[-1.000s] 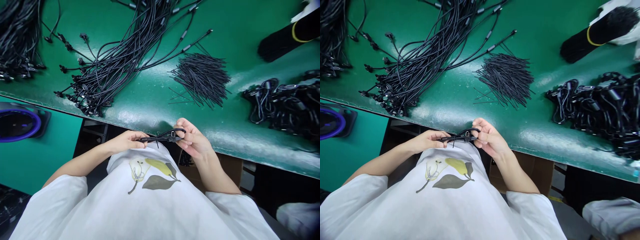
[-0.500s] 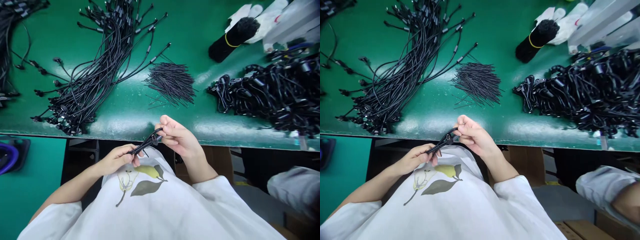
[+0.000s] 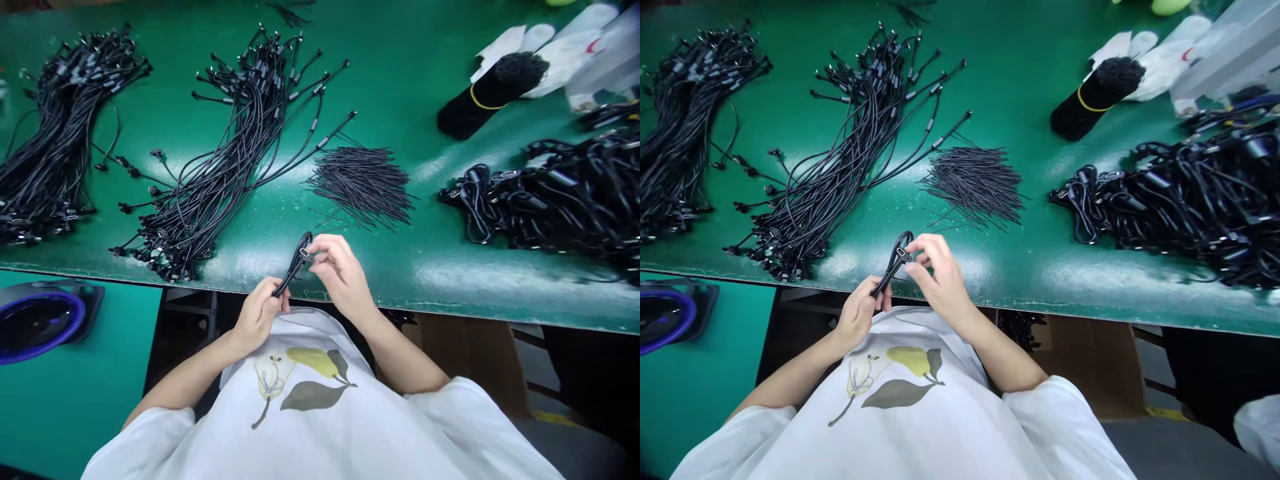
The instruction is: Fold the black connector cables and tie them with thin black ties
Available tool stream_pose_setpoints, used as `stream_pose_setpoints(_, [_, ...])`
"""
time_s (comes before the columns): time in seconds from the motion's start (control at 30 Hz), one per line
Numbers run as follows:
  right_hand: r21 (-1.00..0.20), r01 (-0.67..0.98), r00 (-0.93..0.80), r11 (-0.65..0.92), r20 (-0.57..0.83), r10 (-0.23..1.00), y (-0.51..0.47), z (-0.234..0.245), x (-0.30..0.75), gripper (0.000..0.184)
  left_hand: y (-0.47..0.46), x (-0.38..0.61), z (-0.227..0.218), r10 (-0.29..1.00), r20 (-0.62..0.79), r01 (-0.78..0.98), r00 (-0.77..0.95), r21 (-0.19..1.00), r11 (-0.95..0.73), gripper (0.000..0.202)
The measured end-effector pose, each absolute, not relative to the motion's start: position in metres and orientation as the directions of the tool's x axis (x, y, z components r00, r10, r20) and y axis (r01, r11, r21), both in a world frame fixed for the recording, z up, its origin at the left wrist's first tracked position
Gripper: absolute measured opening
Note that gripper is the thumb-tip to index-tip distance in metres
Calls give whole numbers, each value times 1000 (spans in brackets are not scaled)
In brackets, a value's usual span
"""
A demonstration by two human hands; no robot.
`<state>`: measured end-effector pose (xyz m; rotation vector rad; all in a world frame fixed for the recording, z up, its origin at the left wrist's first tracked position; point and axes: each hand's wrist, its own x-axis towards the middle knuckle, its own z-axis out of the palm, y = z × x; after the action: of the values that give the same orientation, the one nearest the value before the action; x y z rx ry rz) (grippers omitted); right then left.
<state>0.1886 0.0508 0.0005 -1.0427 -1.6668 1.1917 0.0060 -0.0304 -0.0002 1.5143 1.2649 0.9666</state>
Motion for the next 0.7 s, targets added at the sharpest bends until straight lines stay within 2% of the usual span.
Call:
stream_pose_setpoints(0.13, [-912, 287, -402, 293, 163, 901, 60, 5, 192, 27, -30, 5, -1, 977, 62, 358, 205, 924, -134, 48])
stream_pose_setpoints(0.23, [-887, 308, -459, 343, 177, 870, 62, 7, 194, 20, -27, 6, 3, 985, 9, 326, 172, 943, -66, 47])
stream_pose_setpoints(0.33, [-808, 389, -410, 443, 279, 869, 59, 5, 193, 18, -27, 10, 6, 980, -119, 201, 159, 976, 86, 42])
stream_pose_setpoints(0.4, [-769, 418, -369, 484, 343, 864, 58, 3, 190, 17, -29, 14, 3, 968, -203, 31, 148, 979, 201, 40])
stream_pose_setpoints(0.53, [-709, 460, -335, 534, 418, 844, 58, -2, 185, 18, -32, 21, -8, 944, -322, -294, 70, 898, 328, 31])
stream_pose_setpoints(0.57, [-694, 470, -338, 546, 429, 837, 59, -3, 184, 18, -31, 21, -11, 937, -340, -316, 79, 883, 347, 27])
stream_pose_setpoints(0.7, [-654, 449, -452, 609, 421, 786, 59, -2, 181, 17, -20, 16, -13, 912, -332, -250, 239, 887, 388, 46])
